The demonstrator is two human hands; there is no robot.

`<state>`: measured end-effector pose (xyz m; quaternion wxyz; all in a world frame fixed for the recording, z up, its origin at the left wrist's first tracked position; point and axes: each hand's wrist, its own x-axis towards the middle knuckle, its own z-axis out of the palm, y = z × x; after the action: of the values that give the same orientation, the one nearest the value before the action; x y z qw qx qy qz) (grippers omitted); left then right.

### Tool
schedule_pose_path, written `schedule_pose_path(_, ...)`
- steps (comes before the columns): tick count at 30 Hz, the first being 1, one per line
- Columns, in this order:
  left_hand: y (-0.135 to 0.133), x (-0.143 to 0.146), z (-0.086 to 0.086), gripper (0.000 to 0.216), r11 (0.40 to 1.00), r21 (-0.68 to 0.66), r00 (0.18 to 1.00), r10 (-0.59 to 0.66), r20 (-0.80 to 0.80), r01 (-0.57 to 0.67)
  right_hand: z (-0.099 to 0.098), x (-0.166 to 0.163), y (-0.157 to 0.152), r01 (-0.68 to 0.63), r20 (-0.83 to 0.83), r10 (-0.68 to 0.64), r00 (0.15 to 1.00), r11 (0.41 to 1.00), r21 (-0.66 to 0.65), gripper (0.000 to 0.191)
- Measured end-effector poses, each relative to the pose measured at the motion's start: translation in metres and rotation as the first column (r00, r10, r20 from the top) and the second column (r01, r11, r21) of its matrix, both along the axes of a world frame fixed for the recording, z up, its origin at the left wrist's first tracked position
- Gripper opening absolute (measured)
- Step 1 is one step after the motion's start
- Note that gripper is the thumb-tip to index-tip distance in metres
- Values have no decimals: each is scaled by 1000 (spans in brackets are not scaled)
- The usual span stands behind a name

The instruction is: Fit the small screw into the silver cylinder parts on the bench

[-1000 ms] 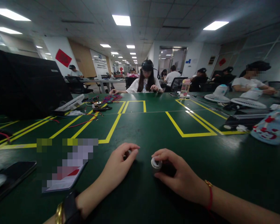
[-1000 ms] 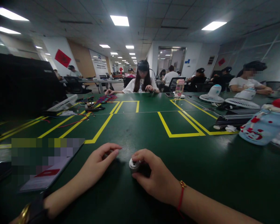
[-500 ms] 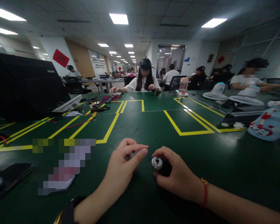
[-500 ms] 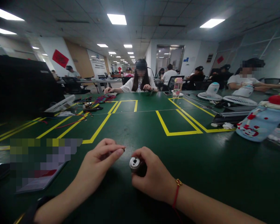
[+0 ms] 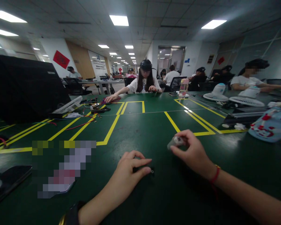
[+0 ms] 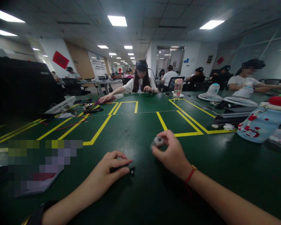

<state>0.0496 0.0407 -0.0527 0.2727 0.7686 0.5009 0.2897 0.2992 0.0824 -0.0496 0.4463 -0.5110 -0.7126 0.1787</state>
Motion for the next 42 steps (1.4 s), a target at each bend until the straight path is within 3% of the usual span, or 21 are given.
schedule_pose_path(2,4,-10,2,28,993,-43,983,114,144,-109,0,40,30,292,45,-292,955,956,24,42)
schedule_pose_path(4,10,-21,1,34,961,-110,925,273,266,-252,-2,86,56,544,142,-550,823,835,81,42)
schedule_pose_path(5,14,-27,-1,37,939,-153,888,342,309,-308,-4,108,66,603,165,-609,776,793,91,40)
schedule_pose_path(8,22,-37,-7,41,900,-238,795,434,424,-364,-10,158,80,676,217,-674,707,733,74,34)
schedule_pose_path(10,25,-38,-10,39,900,-259,761,436,481,-351,-13,172,80,699,249,-689,681,712,59,38)
schedule_pose_path(12,25,-37,-11,38,902,-269,749,431,503,-339,-12,169,76,741,270,-732,625,665,89,53)
schedule_pose_path(14,23,-34,-10,37,899,-270,748,438,499,-346,-7,148,69,752,291,-778,556,621,221,70)
schedule_pose_path(15,23,-33,-10,37,896,-267,748,444,493,-356,-3,131,64,710,308,-768,562,639,296,74)
schedule_pose_path(16,22,-32,-9,37,893,-261,751,449,485,-366,1,112,56,622,343,-710,615,704,343,71)
schedule_pose_path(17,21,-32,-9,37,892,-256,755,452,475,-373,5,89,47,480,400,-585,706,810,337,63)
schedule_pose_path(18,21,-32,-8,37,892,-251,760,453,466,-377,7,65,35,290,460,-389,798,917,273,53)
schedule_pose_path(19,21,-32,-8,38,893,-245,767,449,458,-377,9,41,22,76,495,-143,857,985,152,45)
schedule_pose_path(20,21,-32,-8,38,896,-240,773,445,452,-375,9,18,8,-119,508,86,857,992,33,43)
schedule_pose_path(22,21,-32,-9,38,899,-230,781,438,446,-374,7,-20,-19,-341,503,341,794,935,-95,41)
schedule_pose_path(26,21,-33,-10,37,901,-227,791,434,431,-371,1,-47,-38,-393,479,391,786,914,-102,17)
schedule_pose_path(29,21,-33,-10,37,901,-240,798,433,420,-363,8,-20,-13,-241,451,211,867,970,10,22)
schedule_pose_path(31,21,-33,-9,36,902,-240,802,431,414,-360,16,17,12,-28,468,-62,882,983,182,25)
schedule_pose_path(33,21,-32,-8,36,903,-234,807,428,406,-361,24,61,36,218,506,-365,782,919,327,30)
schedule_pose_path(35,21,-31,-7,36,903,-230,813,428,395,-363,29,105,52,428,569,-542,619,840,334,36)
schedule_pose_path(37,20,-31,-7,36,903,-230,819,427,384,-363,30,141,59,558,627,-577,523,788,260,39)
schedule_pose_path(42,19,-32,-8,36,909,-224,831,413,372,-351,27,178,63,644,648,-572,503,748,160,40)
